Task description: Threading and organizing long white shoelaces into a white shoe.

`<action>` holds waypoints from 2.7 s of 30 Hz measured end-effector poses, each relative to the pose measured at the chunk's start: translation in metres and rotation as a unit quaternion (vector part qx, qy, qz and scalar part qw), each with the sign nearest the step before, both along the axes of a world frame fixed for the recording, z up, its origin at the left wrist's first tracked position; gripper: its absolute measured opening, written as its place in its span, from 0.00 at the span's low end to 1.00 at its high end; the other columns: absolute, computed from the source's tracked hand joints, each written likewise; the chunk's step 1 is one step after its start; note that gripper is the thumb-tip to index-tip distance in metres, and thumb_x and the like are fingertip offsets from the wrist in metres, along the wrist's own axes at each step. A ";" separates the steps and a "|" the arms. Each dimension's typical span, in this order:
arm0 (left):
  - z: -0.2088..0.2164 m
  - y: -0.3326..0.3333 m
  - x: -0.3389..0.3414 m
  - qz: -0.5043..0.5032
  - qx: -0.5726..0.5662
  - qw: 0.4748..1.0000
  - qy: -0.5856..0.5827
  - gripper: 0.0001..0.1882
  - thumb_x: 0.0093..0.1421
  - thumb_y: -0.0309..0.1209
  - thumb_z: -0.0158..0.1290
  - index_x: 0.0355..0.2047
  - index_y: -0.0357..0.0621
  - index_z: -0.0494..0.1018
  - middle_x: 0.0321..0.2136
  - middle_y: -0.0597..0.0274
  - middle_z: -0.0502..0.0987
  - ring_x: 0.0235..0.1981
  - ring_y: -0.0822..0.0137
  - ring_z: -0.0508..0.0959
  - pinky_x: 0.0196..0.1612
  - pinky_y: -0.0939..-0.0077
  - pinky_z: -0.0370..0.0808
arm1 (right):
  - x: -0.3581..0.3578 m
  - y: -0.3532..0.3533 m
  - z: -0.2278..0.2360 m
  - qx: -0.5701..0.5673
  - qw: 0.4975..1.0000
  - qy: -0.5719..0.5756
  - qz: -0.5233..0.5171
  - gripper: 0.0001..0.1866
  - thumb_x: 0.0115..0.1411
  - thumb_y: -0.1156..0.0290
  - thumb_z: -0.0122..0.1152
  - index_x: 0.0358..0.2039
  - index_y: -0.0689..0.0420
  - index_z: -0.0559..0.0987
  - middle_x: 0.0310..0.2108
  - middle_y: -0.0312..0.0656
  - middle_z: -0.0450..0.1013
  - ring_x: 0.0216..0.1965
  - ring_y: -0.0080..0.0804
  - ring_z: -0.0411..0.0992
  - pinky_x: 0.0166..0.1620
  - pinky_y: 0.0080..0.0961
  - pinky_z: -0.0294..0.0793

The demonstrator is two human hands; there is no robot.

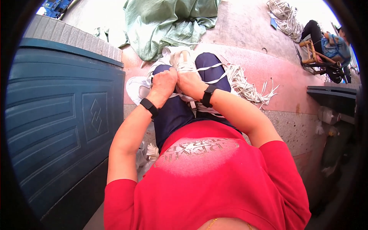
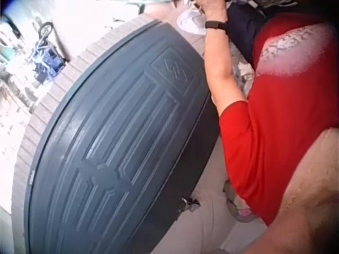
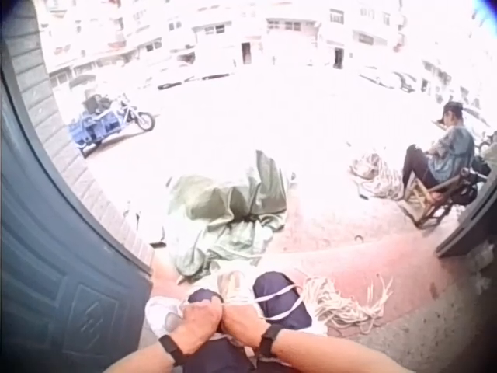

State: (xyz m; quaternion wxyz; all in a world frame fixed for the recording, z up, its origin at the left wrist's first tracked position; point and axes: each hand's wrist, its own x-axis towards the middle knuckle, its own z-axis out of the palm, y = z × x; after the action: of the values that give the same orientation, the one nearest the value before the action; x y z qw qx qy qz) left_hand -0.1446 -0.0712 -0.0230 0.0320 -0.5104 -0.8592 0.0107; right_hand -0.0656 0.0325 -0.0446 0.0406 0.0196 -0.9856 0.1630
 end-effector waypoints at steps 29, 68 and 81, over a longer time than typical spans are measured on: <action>0.108 -0.005 -0.126 0.053 0.333 0.521 -0.784 0.13 0.61 0.34 0.42 0.29 0.38 0.70 0.25 0.56 0.74 0.32 0.64 0.75 0.43 0.68 0.70 | 0.049 0.185 0.261 -0.771 0.442 0.327 -0.321 0.10 0.59 0.67 0.41 0.25 0.59 0.65 0.17 0.35 0.58 0.19 0.23 0.57 0.25 0.18 0.60; -0.009 -0.016 0.006 0.168 0.111 0.952 -0.232 0.11 0.53 0.36 0.46 0.26 0.42 0.74 0.24 0.51 0.75 0.30 0.51 0.75 0.34 0.61 0.70 | 0.041 0.050 0.012 0.093 0.994 -0.026 -0.042 0.04 0.42 0.72 0.54 0.20 0.54 0.76 0.26 0.38 0.68 0.34 0.33 0.65 0.35 0.31 0.60; 0.003 -0.008 0.024 0.085 0.094 0.991 -0.037 0.10 0.47 0.38 0.53 0.20 0.44 0.72 0.22 0.61 0.74 0.32 0.60 0.68 0.33 0.62 0.61 | 0.048 0.044 0.015 0.112 0.985 0.022 -0.128 0.10 0.45 0.61 0.58 0.18 0.54 0.75 0.24 0.37 0.67 0.33 0.33 0.64 0.34 0.33 0.58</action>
State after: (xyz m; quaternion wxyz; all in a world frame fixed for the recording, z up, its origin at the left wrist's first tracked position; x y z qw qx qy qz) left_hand -0.1202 -0.0792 -0.0198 0.0473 -0.4307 -0.8971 -0.0866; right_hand -0.0173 0.0764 -0.0296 0.0809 -0.0991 -0.9908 0.0442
